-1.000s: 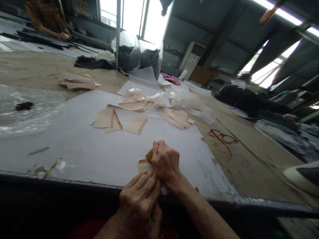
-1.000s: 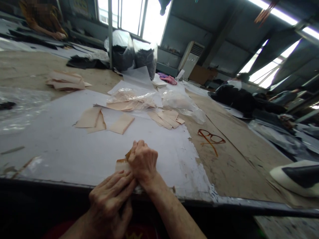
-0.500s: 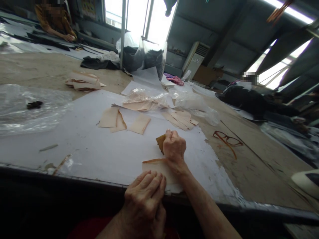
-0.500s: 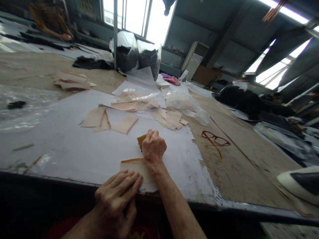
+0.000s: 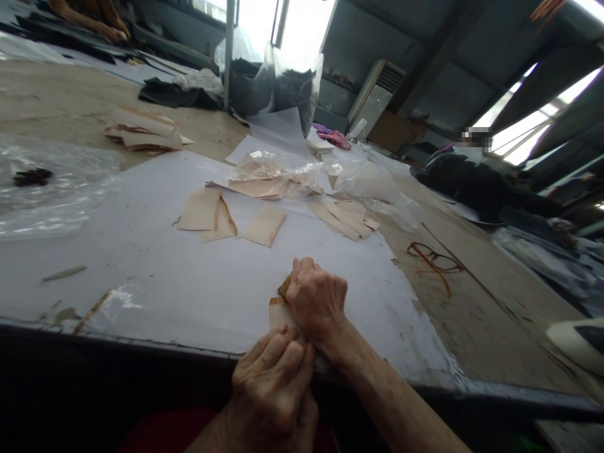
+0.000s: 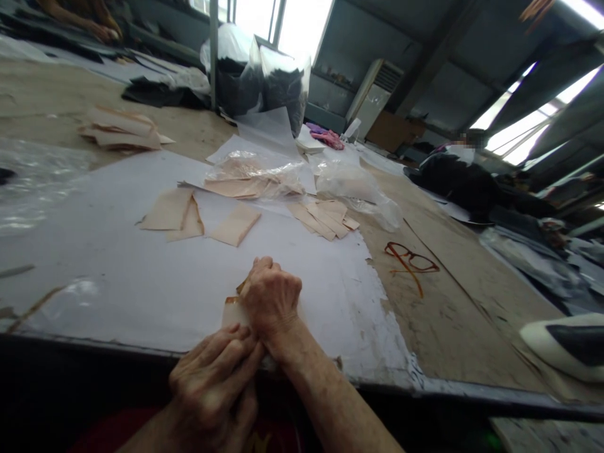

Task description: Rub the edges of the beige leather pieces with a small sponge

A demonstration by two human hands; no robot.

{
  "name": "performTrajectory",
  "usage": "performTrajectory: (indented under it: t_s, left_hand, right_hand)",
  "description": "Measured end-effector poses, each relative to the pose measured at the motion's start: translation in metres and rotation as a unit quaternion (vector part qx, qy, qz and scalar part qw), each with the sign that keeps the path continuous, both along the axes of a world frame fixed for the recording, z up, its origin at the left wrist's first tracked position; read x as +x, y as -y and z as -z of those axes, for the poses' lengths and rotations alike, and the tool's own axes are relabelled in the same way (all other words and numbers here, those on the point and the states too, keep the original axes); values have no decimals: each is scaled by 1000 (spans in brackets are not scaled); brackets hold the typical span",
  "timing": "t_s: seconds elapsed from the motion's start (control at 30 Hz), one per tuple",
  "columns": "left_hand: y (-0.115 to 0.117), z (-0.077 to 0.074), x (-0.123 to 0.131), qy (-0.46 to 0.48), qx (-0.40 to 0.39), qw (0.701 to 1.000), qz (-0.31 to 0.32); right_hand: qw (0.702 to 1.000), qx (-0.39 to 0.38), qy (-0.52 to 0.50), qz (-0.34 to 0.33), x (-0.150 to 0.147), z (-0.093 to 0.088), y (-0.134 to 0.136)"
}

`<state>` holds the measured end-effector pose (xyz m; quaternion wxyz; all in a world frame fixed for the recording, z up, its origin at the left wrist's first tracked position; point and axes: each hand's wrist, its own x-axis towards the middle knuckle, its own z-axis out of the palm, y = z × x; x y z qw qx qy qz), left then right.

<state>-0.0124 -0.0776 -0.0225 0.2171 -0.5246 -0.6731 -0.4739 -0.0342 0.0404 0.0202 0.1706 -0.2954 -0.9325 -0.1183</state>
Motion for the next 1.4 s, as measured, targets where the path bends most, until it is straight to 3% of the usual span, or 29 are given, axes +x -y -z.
performTrajectory:
  t_s: [0.5, 0.7, 0.8, 0.87, 0.97, 1.27, 1.4]
  left_hand:
    - [-1, -1, -3, -28, -54, 998, 1]
    - [-1, -1, -4, -40, -51, 998, -4]
    - [-2, 0, -4, -32, -44, 999, 3]
    - [-3, 1, -3, -13, -34, 999, 6]
    - [-4, 1, -1, 13, -18, 1000, 13]
    - [-3, 0, -3, -32, -49, 998, -13]
    - [-1, -1, -4, -41, -52, 998, -21]
  right_hand:
    - [997, -54, -25, 51, -37, 2, -10]
    - [975, -139, -77, 155, -31, -19, -24]
    - [985, -114, -74, 104, -11, -22, -14]
    - [994, -91, -44, 47, -2, -18, -3]
    - [997, -73, -1, 16, -3, -9, 8]
    - [1000, -28, -12, -8, -38, 2, -10]
    - [995, -45, -67, 53, -49, -1, -21]
